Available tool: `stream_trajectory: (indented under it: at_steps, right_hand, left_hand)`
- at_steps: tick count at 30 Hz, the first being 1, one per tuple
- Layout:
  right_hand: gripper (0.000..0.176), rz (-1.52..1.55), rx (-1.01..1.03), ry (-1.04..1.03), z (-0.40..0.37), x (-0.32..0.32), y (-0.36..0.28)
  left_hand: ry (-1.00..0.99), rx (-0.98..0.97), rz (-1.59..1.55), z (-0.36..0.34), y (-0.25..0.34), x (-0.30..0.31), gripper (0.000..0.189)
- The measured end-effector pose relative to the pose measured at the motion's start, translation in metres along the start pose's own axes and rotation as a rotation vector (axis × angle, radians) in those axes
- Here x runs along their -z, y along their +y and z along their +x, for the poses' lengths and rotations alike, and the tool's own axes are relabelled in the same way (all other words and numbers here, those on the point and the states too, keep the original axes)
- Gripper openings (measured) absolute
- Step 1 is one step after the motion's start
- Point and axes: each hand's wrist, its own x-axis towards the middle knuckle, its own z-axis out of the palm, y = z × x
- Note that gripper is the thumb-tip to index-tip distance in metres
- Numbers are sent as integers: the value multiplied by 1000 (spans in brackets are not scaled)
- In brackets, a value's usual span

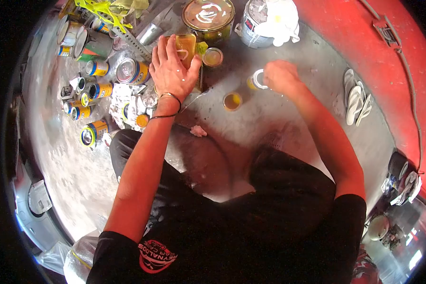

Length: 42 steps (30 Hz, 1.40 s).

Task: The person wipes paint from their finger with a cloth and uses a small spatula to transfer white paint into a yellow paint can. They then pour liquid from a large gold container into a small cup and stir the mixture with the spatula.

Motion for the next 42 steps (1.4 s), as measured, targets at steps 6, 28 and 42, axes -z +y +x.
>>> stream_trajectory:
  at_steps: [6, 28, 42]
  right_hand:
    - [20, 73, -49, 55, -7, 4, -6]
    - [24, 55, -121, 50, -32, -1, 4]
    - [21, 266, -14, 301, -25, -19, 8]
  left_hand:
    - [27, -14, 0, -1, -2, -2, 88]
    - [-414, 184, -482, -212, 33, -99, 94]
    - [-641, 176, -322, -171, 26, -114, 108]
